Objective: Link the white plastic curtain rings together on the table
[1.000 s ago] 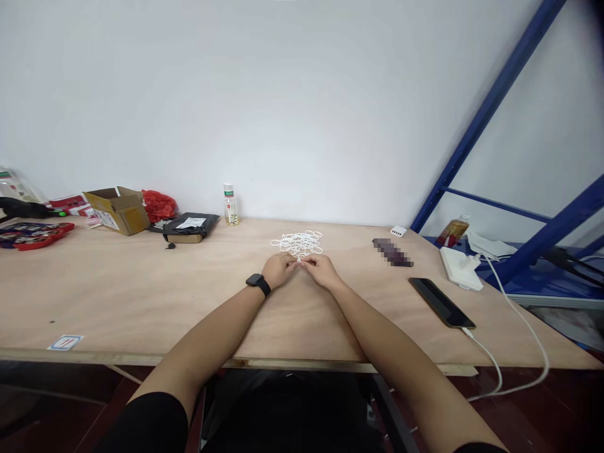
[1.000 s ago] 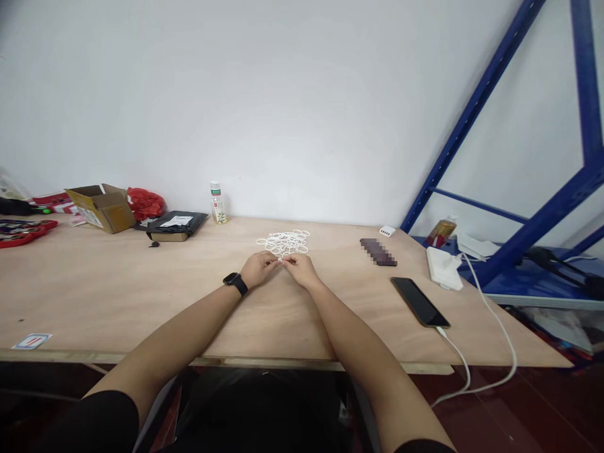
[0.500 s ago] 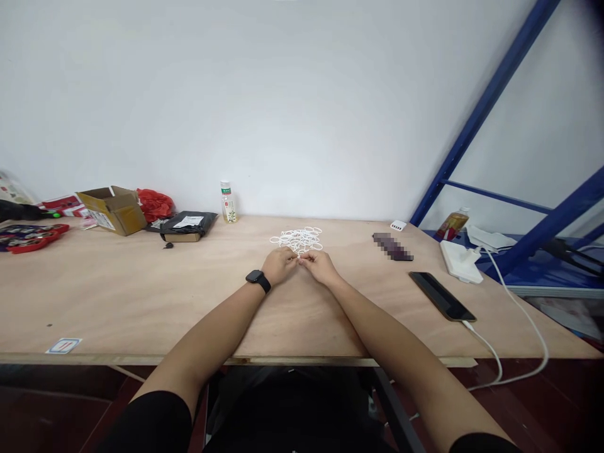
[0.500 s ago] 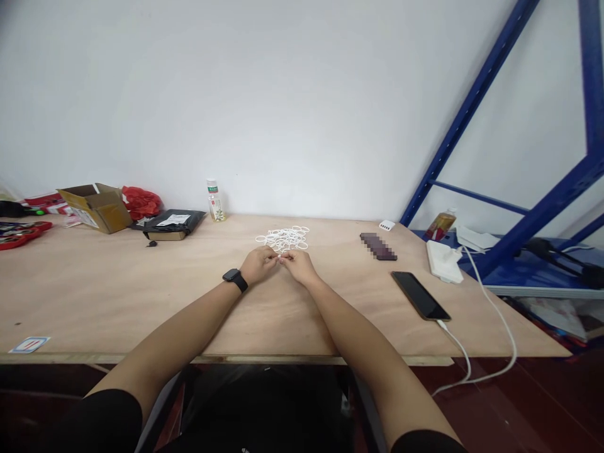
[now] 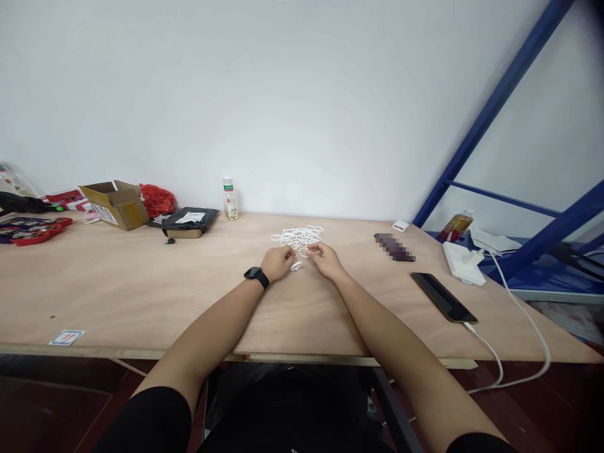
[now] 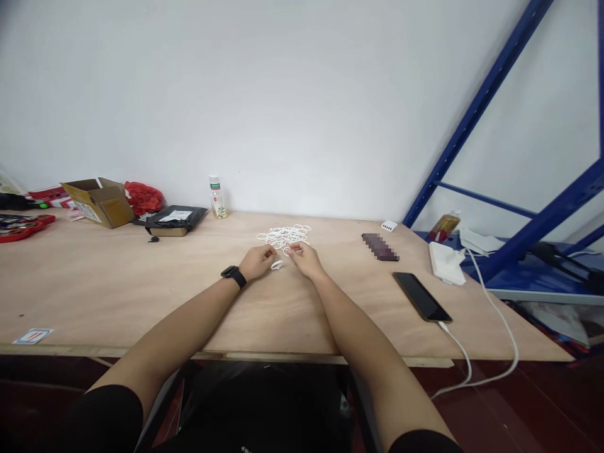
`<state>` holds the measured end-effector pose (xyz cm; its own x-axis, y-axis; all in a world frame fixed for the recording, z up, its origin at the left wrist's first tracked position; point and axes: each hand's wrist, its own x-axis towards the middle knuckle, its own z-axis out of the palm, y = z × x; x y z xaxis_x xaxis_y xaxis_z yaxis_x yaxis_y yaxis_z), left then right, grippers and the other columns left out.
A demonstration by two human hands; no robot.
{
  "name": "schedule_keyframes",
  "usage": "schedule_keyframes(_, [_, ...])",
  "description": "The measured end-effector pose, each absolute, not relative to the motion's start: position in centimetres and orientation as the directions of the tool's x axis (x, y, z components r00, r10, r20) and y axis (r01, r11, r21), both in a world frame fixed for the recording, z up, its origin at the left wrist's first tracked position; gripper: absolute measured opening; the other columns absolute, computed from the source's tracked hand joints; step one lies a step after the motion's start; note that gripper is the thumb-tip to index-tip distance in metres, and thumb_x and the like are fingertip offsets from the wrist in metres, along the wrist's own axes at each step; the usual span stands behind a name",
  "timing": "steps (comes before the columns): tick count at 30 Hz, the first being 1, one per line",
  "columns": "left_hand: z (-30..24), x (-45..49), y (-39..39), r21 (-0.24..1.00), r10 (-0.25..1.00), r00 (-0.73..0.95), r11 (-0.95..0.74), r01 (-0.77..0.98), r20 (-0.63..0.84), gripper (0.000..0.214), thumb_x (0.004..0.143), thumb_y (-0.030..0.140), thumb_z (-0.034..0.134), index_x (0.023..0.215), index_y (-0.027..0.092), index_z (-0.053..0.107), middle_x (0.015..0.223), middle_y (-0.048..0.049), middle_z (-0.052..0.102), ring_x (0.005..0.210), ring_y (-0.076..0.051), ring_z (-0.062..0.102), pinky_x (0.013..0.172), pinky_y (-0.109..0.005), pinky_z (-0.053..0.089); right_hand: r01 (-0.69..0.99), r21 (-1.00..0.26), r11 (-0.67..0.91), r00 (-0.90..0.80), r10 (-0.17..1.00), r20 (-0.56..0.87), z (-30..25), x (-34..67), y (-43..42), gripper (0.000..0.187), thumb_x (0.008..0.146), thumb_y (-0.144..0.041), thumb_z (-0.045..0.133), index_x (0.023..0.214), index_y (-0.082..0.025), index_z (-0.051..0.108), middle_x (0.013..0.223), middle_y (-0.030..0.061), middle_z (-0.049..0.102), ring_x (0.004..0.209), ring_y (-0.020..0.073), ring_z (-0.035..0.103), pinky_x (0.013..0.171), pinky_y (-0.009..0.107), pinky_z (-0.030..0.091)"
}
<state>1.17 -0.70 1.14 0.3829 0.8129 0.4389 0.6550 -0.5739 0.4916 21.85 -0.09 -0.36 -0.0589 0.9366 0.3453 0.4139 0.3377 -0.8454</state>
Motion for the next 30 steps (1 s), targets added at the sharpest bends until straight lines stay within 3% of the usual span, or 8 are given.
schedule_keyframes(2, [1.0, 1.1, -0.6, 0.459, 0.807, 0.406, -0.582, 0.672, 0.428, 0.019, 0.087, 0.027, 0.052, 0.092, 0.021, 0.069, 0.091, -0.0037, 0.070, 0.088, -0.018, 0.062, 0.085, -0.030, 0.047, 0.553, -0.755, 0.354, -0.049, 0.918, 0.394, -0.4, 22.7, 0.3, 0.020, 0.083, -0.027, 0.059, 0.100, -0.020, 0.067, 0.101, 0.0052, 0.069, 0.091, 0.0188, 0.064, 0.088, 0.035, 0.050])
schedule_keyframes(6, [0.8, 1.3, -0.8, 0.434, 0.744, 0.523, -0.668, 0.605, 0.416, 0.028, 0.088, 0.043, 0.056, 0.099, 0.023, 0.072, 0.102, -0.0055, 0.069, 0.098, -0.020, 0.061, 0.094, -0.033, 0.045, 0.725, -0.566, 0.393, -0.165, 0.896, 0.411, -0.7, 23.4, 0.6, 0.033, 0.083, -0.012, 0.053, 0.111, -0.023, 0.068, 0.117, 0.0077, 0.064, 0.112, 0.0217, 0.057, 0.101, 0.036, 0.042])
schedule_keyframes(10, [0.6, 1.8, -1.0, 0.405, 0.645, 0.663, -0.760, 0.507, 0.380, 0.030, 0.081, 0.047, 0.064, 0.098, 0.024, 0.073, 0.099, -0.0048, 0.070, 0.097, -0.021, 0.061, 0.094, -0.033, 0.044, 0.804, -0.471, 0.364, -0.223, 0.918, 0.328, -0.6, 22.8, 0.3, 0.032, 0.085, -0.015, 0.055, 0.112, -0.026, 0.068, 0.119, 0.0073, 0.060, 0.105, 0.0214, 0.059, 0.090, 0.031, 0.045])
schedule_keyframes(14, [0.4, 1.8, -1.0, 0.377, 0.681, 0.653, -0.730, 0.571, 0.331, 0.022, 0.076, 0.028, 0.067, 0.096, 0.024, 0.073, 0.104, -0.0042, 0.070, 0.100, -0.023, 0.061, 0.095, -0.035, 0.043, 0.844, -0.446, 0.298, -0.181, 0.941, 0.285, -0.3, 22.5, -0.1, 0.014, 0.083, -0.021, 0.061, 0.092, -0.024, 0.071, 0.107, 0.0064, 0.061, 0.094, 0.0206, 0.060, 0.080, 0.029, 0.045])
schedule_keyframes(20, [0.5, 1.0, -0.5, 0.429, 0.810, 0.483, -0.586, 0.687, 0.333, 0.055, 0.071, 0.001, 0.045, 0.119, 0.023, 0.059, 0.103, -0.0016, 0.072, 0.106, -0.020, 0.062, 0.104, -0.041, 0.034, 0.779, -0.513, 0.362, -0.182, 0.912, 0.367, 0.0, 22.8, -0.2, 0.010, 0.086, -0.022, 0.054, 0.087, -0.021, 0.064, 0.103, 0.0060, 0.058, 0.096, 0.0187, 0.057, 0.086, 0.029, 0.042])
schedule_keyframes(24, [1.1, 1.2, -0.9, 0.401, 0.823, 0.486, -0.568, 0.718, 0.295, 0.037, 0.078, 0.013, 0.048, 0.110, 0.024, 0.064, 0.096, -0.0017, 0.073, 0.100, -0.022, 0.064, 0.097, -0.040, 0.038, 0.674, -0.617, 0.406, -0.110, 0.881, 0.459, 0.2, 22.6, -0.4, 0.013, 0.087, -0.025, 0.046, 0.089, -0.021, 0.058, 0.095, 0.0047, 0.062, 0.093, 0.0195, 0.056, 0.086, 0.032, 0.042])
schedule_keyframes(27, [1.7, 1.4, -1.2, 0.336, 0.853, 0.458, -0.521, 0.785, 0.252, 0.027, 0.084, 0.028, 0.049, 0.103, 0.023, 0.066, 0.091, -0.0036, 0.074, 0.095, -0.024, 0.065, 0.097, -0.043, 0.035, 0.537, -0.749, 0.388, -0.031, 0.897, 0.442, 0.1, 22.3, -0.3, 0.015, 0.087, -0.032, 0.046, 0.087, -0.021, 0.056, 0.087, 0.0026, 0.065, 0.081, 0.0186, 0.058, 0.078, 0.032, 0.044])
schedule_keyframes(30, [2.1, 1.4, -1.3, 0.267, 0.899, 0.381, -0.429, 0.863, 0.216, 0.030, 0.088, 0.038, 0.046, 0.099, 0.020, 0.067, 0.089, -0.0083, 0.074, 0.091, -0.026, 0.066, 0.098, -0.047, 0.031, 0.301, -0.890, 0.342, 0.044, 0.928, 0.371, 0.0, 22.0, 0.1, 0.020, 0.085, -0.041, 0.051, 0.087, -0.022, 0.053, 0.085, 0.0013, 0.065, 0.069, 0.0148, 0.056, 0.068, 0.029, 0.046])
